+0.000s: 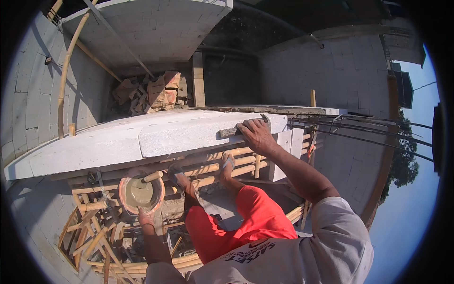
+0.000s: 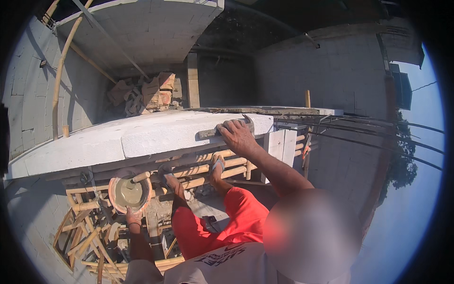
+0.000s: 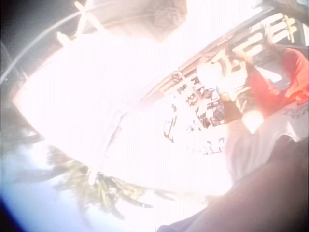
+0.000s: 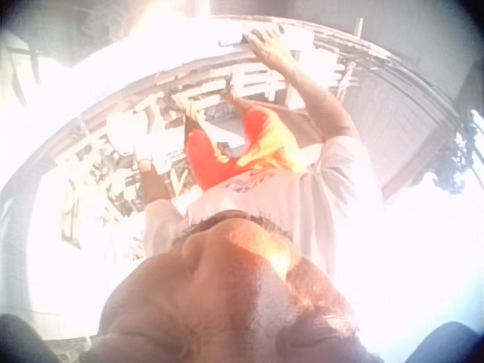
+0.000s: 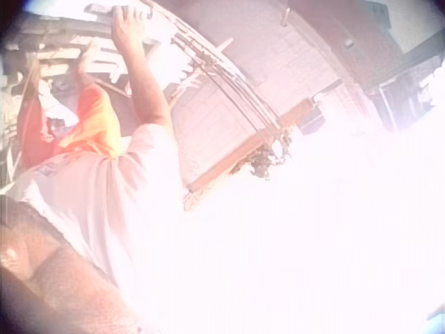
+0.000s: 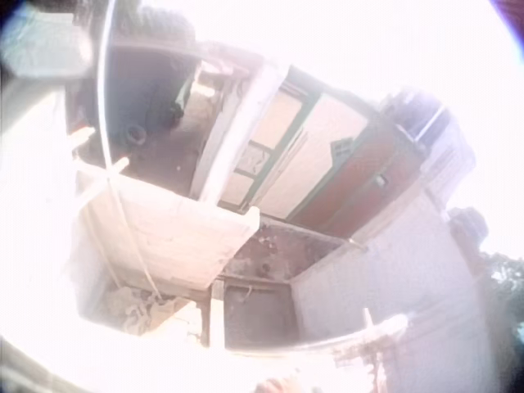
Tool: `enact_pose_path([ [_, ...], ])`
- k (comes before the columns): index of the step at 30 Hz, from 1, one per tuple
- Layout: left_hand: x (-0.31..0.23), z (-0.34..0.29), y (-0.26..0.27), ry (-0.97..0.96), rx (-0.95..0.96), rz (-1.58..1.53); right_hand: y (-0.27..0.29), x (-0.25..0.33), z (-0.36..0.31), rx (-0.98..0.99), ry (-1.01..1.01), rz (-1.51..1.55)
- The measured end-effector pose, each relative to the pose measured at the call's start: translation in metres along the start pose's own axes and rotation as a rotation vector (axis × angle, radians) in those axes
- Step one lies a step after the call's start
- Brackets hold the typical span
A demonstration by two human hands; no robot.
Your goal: The person constructs a masonry wall by lifting a white block, applying mortar with a trowel, and tapping the block into place using a hammer while standing on a bamboo scaffold.
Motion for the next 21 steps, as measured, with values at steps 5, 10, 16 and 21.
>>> enact_pose_path([
  [5,-0.036,-0.095,0.021,-0.102,-0.007,0.255,0.002,-0.003,0.001,0.127,0.088,0.022],
  [10,-0.109,-0.172,-0.008,-0.492,-0.257,1.097,0.053,0.013,-0.013,-0.073,0.124,0.143],
  [16,-0.090,-0.298,-0.165,-0.404,0.273,1.111,0.109,0.061,-0.126,-0.378,-0.224,0.503],
  [21,-0.044,-0.380,-0.268,-0.248,0.426,1.303,0.089,0.089,-0.304,-0.461,-0.973,0.693],
])
Point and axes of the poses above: each hand's wrist, its own z-axis towards the middle knuckle, its own y-axis out of the back of the hand, x = y × z, the point moved 6 cm from there along z, towards the middle knuckle, and after that the axes turned 9 degrees about y, right-handed, at the moved point
